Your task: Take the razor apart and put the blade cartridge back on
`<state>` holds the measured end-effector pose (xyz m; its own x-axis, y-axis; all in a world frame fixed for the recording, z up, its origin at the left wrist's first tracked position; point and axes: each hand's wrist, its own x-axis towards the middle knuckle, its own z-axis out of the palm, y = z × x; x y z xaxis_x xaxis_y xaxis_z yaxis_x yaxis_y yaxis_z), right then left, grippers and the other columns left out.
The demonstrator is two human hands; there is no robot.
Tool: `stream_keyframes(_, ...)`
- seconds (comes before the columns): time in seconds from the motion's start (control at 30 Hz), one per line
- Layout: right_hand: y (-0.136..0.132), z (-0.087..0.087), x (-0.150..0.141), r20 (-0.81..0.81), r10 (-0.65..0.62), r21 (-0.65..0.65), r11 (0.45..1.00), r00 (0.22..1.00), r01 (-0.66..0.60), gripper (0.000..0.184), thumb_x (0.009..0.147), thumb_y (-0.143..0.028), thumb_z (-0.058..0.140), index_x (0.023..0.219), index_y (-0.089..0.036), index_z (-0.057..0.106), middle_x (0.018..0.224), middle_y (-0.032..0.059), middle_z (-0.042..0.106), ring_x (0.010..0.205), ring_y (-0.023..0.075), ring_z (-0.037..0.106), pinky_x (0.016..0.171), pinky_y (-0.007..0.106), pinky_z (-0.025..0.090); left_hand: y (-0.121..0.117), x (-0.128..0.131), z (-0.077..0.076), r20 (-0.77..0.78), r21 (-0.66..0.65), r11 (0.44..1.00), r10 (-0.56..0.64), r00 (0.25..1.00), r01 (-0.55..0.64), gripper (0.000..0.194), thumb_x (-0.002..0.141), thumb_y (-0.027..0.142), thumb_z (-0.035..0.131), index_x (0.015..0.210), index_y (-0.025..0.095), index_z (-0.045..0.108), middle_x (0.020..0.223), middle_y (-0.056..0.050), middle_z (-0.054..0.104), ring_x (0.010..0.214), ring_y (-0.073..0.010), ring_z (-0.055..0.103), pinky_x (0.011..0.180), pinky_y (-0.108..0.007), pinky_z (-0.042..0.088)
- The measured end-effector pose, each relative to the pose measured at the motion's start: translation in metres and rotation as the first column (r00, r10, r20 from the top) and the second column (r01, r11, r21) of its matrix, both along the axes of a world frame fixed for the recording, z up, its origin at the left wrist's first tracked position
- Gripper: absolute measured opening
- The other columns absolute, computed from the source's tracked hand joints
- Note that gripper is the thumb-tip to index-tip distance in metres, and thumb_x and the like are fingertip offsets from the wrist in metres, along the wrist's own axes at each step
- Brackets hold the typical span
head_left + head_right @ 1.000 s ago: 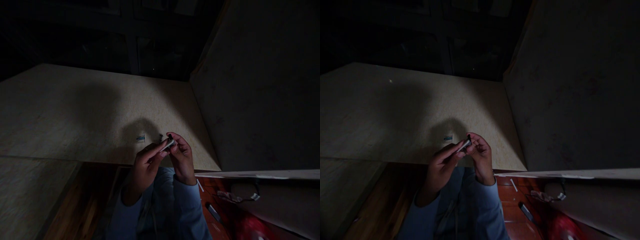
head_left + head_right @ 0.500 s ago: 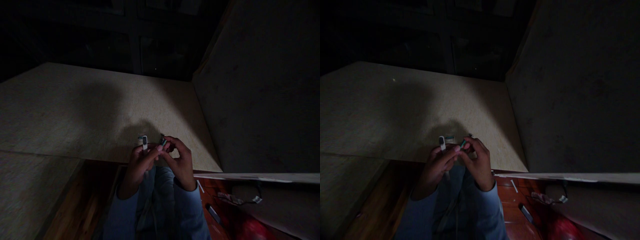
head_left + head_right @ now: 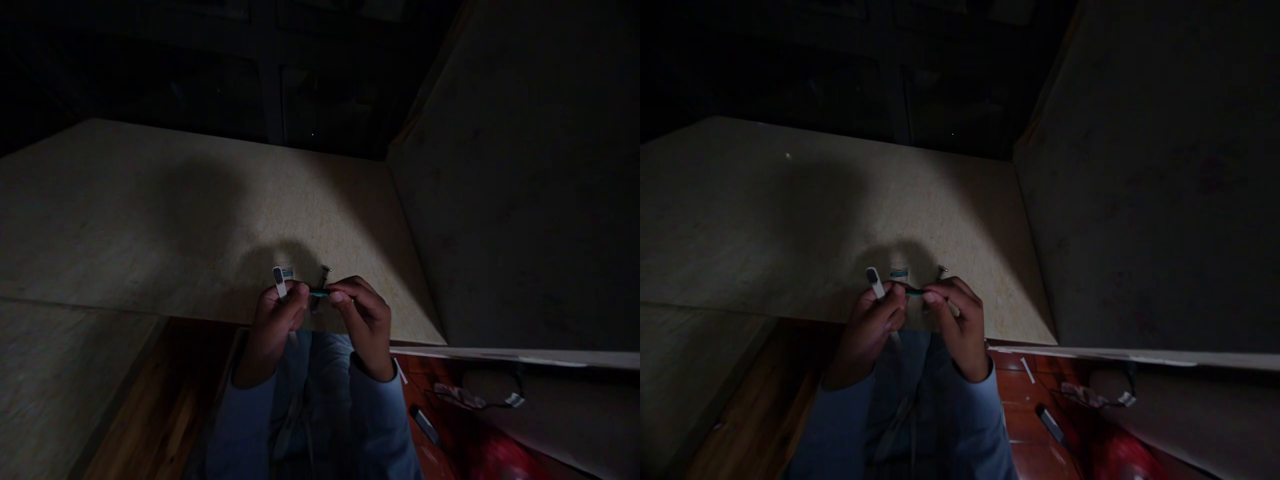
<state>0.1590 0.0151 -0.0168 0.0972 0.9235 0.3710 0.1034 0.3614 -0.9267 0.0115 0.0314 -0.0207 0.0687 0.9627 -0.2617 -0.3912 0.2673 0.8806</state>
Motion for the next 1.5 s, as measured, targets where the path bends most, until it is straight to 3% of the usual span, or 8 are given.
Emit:
stream_keyframes(0.17,0.001,-0.003,0.002,-0.112,0.089,-0.028,0.995,0.990,-0.093,0.012,0.087,-0.021,0.074,0.091,-0.030,0.080,0.083,0.0016,0.071,0.078,0.0182,0.063,0.072,0.033,0.048,0.001,0.000,-0.001,0.052,-0.002,1.000,-0.012,0.999,0.012,0.050,0.068,0.057,0.083,0.072,0.015,0.056,0.052,0.009,0.040,0.041,-0.0016,0.025,0.040,-0.017,0.020)
stream_keyframes(0.33,0.001,-0.006,0.003,-0.155,0.194,-0.028,0.979,0.969,-0.201,0.020,0.086,-0.023,0.076,0.102,-0.033,0.079,0.090,0.0014,0.073,0.083,0.0177,0.065,0.075,0.033,0.050,0.001,0.004,0.000,0.137,0.002,0.998,-0.057,0.989,0.057,0.051,0.066,0.059,0.083,0.075,0.015,0.059,0.049,0.009,0.038,0.039,-0.0019,0.024,0.040,-0.018,0.019)
stream_keyframes(0.57,0.001,-0.006,0.005,-0.138,0.278,-0.010,0.959,0.951,-0.282,0.032,0.082,-0.034,0.080,0.113,-0.030,0.076,0.084,0.0017,0.070,0.077,0.0158,0.061,0.072,0.030,0.053,-0.002,0.006,-0.005,0.116,0.066,0.993,-0.102,0.988,0.095,0.049,0.074,0.061,0.077,0.073,0.015,0.059,0.045,0.009,0.036,0.039,-0.0030,0.023,0.040,-0.018,0.018)
stream_keyframes(0.8,0.000,-0.005,0.006,-0.051,0.357,0.033,0.934,0.933,-0.356,0.049,0.082,-0.034,0.081,0.129,-0.032,0.067,0.088,0.0008,0.068,0.076,0.0153,0.062,0.073,0.031,0.055,-0.002,0.008,-0.002,0.125,0.069,0.992,-0.112,0.986,0.104,0.049,0.069,0.058,0.081,0.070,0.015,0.059,0.050,0.007,0.043,0.039,-0.0018,0.025,0.037,-0.017,0.017)
stream_keyframes(1.2,0.000,-0.003,0.010,0.014,0.316,0.114,0.942,0.949,-0.315,0.049,0.079,-0.026,0.083,0.126,-0.032,0.069,0.084,0.0002,0.066,0.073,0.0144,0.059,0.066,0.028,0.053,-0.005,0.012,0.000,0.122,0.059,0.980,-0.194,0.973,0.188,0.052,0.071,0.063,0.078,0.071,0.014,0.059,0.051,0.005,0.046,0.040,-0.0028,0.029,0.038,-0.017,0.021)
stream_keyframes(1.37,0.000,-0.012,0.011,-0.117,0.288,0.077,0.957,0.951,-0.280,0.045,0.077,-0.028,0.084,0.120,-0.030,0.072,0.075,-0.0022,0.061,0.069,0.0136,0.056,0.067,0.027,0.049,-0.003,0.012,0.001,0.146,0.072,0.978,-0.205,0.968,0.196,0.050,0.080,0.064,0.068,0.077,0.015,0.060,0.054,0.006,0.044,0.038,-0.0024,0.024,0.038,-0.018,0.019)
stream_keyframes(1.5,0.002,-0.020,0.012,-0.284,0.229,0.006,0.972,0.931,-0.237,0.040,0.076,-0.032,0.084,0.114,-0.029,0.075,0.071,-0.0036,0.059,0.066,0.0120,0.054,0.067,0.026,0.047,-0.002,0.007,0.004,0.239,0.089,0.973,-0.227,0.944,0.212,0.040,0.084,0.050,0.059,0.104,0.016,0.066,0.069,0.000,0.057,0.047,-0.0084,0.040,0.045,-0.022,0.030)
